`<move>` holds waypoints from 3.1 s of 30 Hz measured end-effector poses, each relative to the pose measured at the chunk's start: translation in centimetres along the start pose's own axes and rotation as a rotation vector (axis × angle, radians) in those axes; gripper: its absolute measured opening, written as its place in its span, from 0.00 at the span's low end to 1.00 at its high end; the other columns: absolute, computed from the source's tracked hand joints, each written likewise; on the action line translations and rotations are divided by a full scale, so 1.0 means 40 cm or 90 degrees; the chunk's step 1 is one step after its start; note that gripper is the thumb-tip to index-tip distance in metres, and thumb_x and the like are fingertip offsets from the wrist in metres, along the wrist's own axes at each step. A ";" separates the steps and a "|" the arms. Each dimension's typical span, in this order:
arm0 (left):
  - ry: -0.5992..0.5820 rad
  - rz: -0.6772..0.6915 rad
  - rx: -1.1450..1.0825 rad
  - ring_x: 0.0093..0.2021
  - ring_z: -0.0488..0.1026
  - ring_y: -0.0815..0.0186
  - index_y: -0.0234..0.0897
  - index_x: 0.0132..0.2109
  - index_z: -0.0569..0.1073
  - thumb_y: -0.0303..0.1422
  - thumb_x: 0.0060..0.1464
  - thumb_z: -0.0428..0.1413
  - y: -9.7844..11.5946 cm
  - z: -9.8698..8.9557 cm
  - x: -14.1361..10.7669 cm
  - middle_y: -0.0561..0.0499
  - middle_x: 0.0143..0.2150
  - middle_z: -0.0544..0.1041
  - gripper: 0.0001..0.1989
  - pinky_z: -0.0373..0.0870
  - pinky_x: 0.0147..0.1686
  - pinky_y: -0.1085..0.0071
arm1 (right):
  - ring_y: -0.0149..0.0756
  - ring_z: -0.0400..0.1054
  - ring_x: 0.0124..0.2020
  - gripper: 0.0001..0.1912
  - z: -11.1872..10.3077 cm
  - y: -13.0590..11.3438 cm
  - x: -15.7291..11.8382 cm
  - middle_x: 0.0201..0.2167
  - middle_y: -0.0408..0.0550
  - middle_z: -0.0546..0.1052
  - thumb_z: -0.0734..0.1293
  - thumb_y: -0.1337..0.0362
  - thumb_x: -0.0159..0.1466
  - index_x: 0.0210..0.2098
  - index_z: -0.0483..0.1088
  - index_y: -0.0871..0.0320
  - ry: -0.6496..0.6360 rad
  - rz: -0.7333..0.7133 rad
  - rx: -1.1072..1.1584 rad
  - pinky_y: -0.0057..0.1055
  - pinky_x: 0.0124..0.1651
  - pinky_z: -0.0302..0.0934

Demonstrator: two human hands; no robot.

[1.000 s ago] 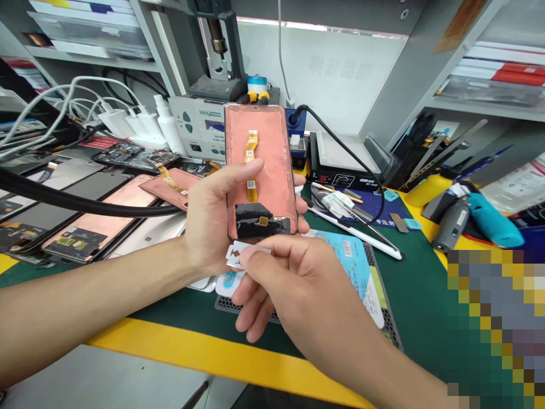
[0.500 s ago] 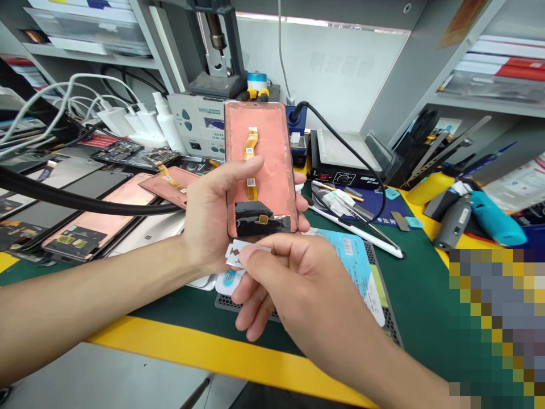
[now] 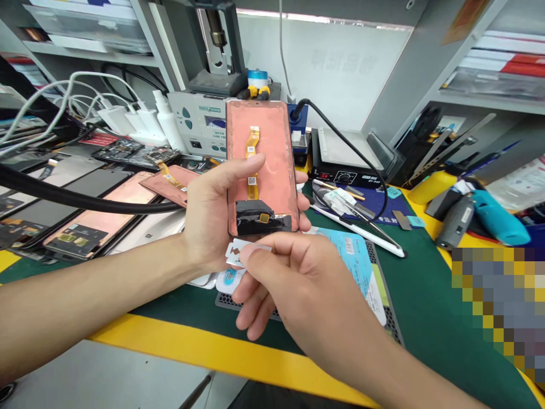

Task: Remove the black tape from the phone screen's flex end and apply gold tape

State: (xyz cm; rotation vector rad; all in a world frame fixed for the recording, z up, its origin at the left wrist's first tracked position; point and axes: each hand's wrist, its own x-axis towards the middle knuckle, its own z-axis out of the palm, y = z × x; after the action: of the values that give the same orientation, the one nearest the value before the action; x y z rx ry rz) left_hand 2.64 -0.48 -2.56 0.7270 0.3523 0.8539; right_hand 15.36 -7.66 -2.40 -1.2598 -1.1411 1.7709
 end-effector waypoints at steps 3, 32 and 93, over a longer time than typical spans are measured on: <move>0.002 -0.001 0.015 0.33 0.76 0.61 0.33 0.42 0.76 0.44 0.58 0.55 0.001 0.002 -0.005 0.46 0.33 0.76 0.17 0.73 0.41 0.65 | 0.31 0.72 0.20 0.17 0.001 -0.001 -0.006 0.22 0.46 0.77 0.70 0.54 0.65 0.25 0.74 0.59 0.002 -0.001 0.003 0.26 0.23 0.70; 0.011 -0.012 0.019 0.34 0.78 0.58 0.35 0.39 0.77 0.46 0.55 0.56 -0.001 -0.002 0.004 0.46 0.32 0.77 0.17 0.74 0.39 0.64 | 0.31 0.72 0.20 0.17 0.000 -0.002 -0.006 0.22 0.45 0.77 0.69 0.56 0.66 0.24 0.75 0.59 -0.007 -0.008 0.000 0.25 0.23 0.70; -0.006 -0.009 0.047 0.34 0.79 0.58 0.33 0.39 0.77 0.43 0.61 0.53 0.001 -0.001 0.000 0.44 0.33 0.79 0.17 0.76 0.41 0.63 | 0.31 0.73 0.21 0.17 -0.003 -0.001 -0.008 0.22 0.46 0.78 0.68 0.58 0.67 0.24 0.75 0.59 -0.020 -0.021 -0.016 0.25 0.24 0.71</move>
State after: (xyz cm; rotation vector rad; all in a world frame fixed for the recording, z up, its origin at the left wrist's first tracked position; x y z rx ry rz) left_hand 2.58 -0.44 -2.55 0.7956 0.3807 0.8272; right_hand 15.57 -7.88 -2.26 -1.2260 -1.1986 1.7622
